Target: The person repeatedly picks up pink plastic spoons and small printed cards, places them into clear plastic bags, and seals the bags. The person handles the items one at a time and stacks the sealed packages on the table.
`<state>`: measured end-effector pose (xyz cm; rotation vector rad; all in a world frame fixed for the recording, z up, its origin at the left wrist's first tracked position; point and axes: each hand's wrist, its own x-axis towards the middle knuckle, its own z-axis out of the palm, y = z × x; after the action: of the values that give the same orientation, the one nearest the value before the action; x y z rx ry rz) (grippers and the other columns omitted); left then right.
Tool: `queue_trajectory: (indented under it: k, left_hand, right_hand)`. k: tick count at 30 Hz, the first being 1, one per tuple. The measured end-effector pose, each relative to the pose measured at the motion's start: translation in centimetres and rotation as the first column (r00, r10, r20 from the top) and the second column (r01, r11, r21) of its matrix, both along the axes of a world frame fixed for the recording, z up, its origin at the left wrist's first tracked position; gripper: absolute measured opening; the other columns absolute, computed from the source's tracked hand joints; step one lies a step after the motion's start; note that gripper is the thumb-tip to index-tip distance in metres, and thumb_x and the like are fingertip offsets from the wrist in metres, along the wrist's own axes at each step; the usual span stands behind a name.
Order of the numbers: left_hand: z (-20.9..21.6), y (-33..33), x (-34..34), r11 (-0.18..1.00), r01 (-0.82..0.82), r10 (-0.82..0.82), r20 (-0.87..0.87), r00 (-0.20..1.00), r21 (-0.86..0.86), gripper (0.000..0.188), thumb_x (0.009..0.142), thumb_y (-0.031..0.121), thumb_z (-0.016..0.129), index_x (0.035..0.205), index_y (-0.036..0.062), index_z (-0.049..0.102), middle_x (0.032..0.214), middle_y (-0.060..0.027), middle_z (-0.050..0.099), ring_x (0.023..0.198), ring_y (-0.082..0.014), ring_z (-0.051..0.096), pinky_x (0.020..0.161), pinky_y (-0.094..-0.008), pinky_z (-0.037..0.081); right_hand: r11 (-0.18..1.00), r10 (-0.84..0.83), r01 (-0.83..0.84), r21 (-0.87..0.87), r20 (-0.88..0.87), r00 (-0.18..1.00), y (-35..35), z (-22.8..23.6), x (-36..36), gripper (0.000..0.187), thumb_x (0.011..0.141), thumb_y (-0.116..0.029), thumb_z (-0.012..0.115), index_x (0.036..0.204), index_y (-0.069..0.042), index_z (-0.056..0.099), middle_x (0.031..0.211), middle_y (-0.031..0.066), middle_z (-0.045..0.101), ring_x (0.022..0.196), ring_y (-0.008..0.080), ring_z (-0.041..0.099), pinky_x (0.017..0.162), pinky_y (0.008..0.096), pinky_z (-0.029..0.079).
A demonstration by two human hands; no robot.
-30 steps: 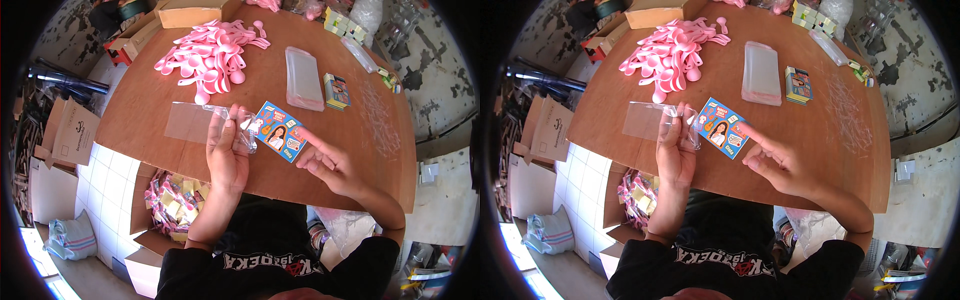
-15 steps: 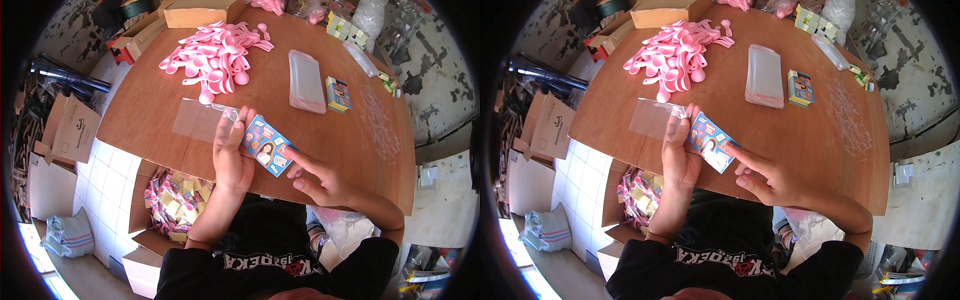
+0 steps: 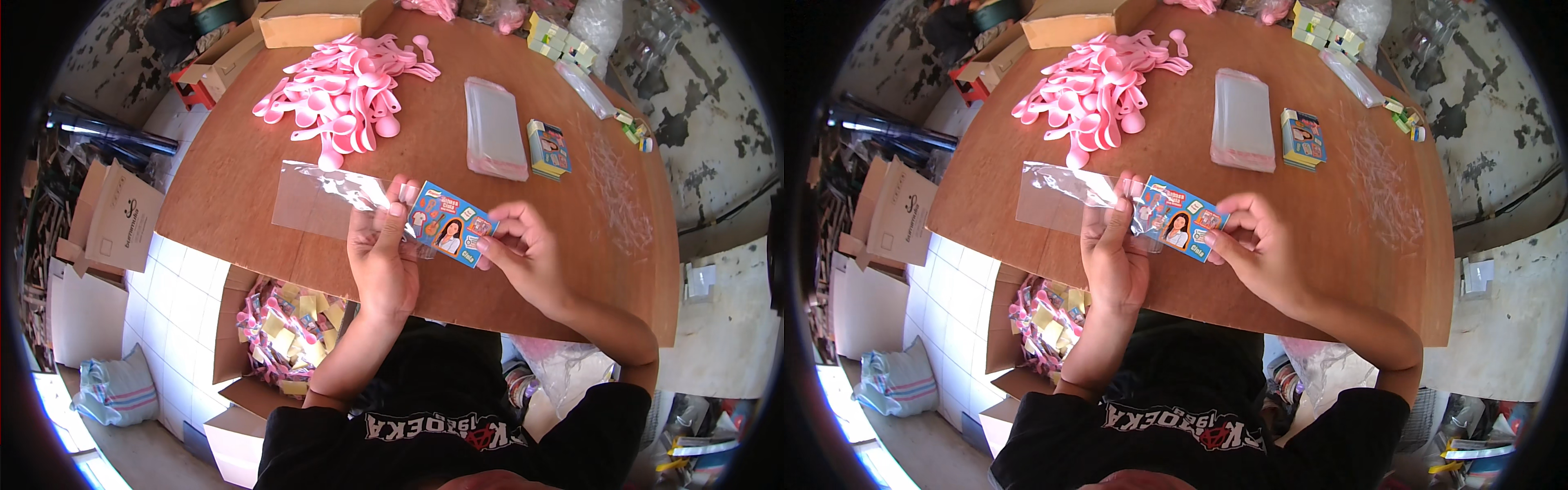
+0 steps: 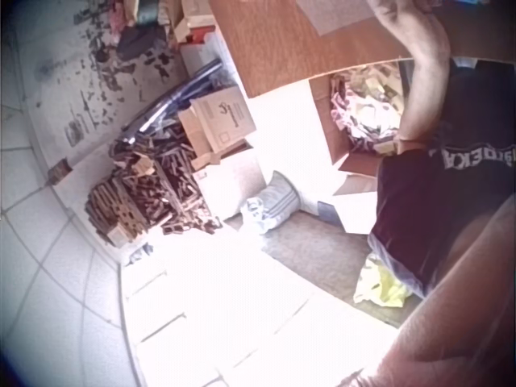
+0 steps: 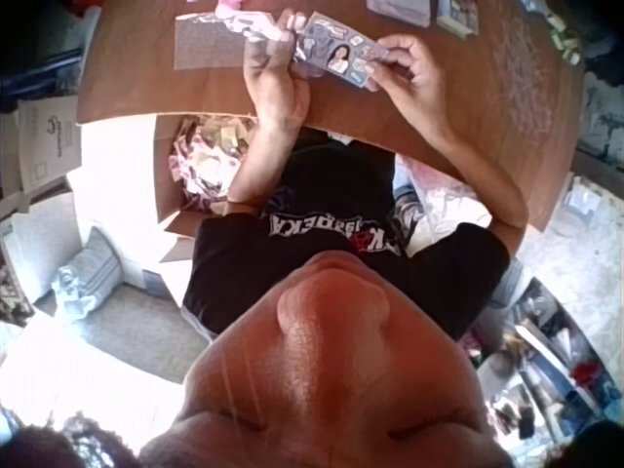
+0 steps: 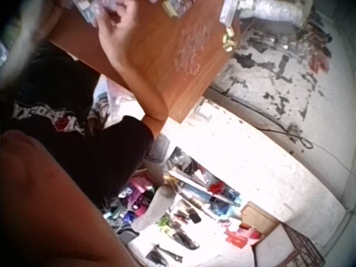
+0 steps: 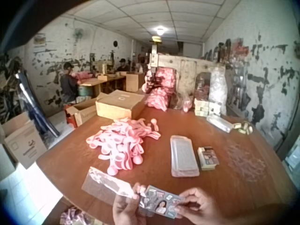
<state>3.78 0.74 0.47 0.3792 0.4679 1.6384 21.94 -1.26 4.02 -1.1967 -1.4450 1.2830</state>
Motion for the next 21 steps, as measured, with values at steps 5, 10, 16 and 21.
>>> queue_trajectory:
  k: [5,10,16,21]
  left_hand:
    - [-0.2,0.4,0.0,0.996,-0.090,0.090,-0.001,0.996,-0.002,0.040,0.093,0.000,0.056,0.131,-0.0002,0.043,0.129,-0.0178,0.055,0.116,-0.0202,0.057,0.096,-0.0322,0.051]
    - [-0.8,0.8,0.0,0.997,-0.083,0.083,0.003,0.997,-0.011,0.038,0.093,0.000,0.057,0.128,0.0032,0.046,0.130,-0.0190,0.055,0.115,-0.0201,0.058,0.093,-0.0305,0.052]
    - [-1.0,0.6,0.4,0.997,-0.069,0.068,-0.032,0.997,-0.018,0.034,0.092,0.000,0.058,0.125,0.0049,0.048,0.130,-0.0201,0.055,0.115,-0.0214,0.059,0.091,-0.0303,0.053]
    - [-0.6,0.4,0.9,0.997,-0.081,0.081,-0.017,0.997,0.014,0.033,0.093,0.001,0.057,0.125,0.0041,0.048,0.130,-0.0206,0.055,0.116,-0.0234,0.058,0.093,-0.0333,0.053]
  right_hand:
    - [0.999,-0.044,0.044,-0.027,0.021,0.999,0.2,-0.2,0.3,0.030,0.093,-0.008,0.061,0.118,0.002,0.050,0.091,0.0093,0.065,0.075,0.0112,0.063,0.068,0.0251,0.053]
    - [0.991,-0.058,0.047,-0.127,-0.084,0.995,-0.2,-0.3,0.7,0.028,0.094,-0.007,0.060,0.118,0.005,0.051,0.092,0.0111,0.066,0.077,0.0115,0.066,0.069,0.0246,0.055]
    - [0.990,-0.066,0.054,-0.127,-0.091,0.994,0.0,0.0,0.2,0.027,0.093,-0.010,0.061,0.115,0.003,0.053,0.092,0.0110,0.065,0.076,0.0127,0.065,0.069,0.0264,0.054]
    - [0.992,0.003,-0.011,-0.128,-0.062,0.998,-0.4,-0.2,-0.1,0.024,0.093,-0.008,0.061,0.113,0.003,0.053,0.092,0.0098,0.065,0.077,0.0122,0.064,0.070,0.0258,0.053]
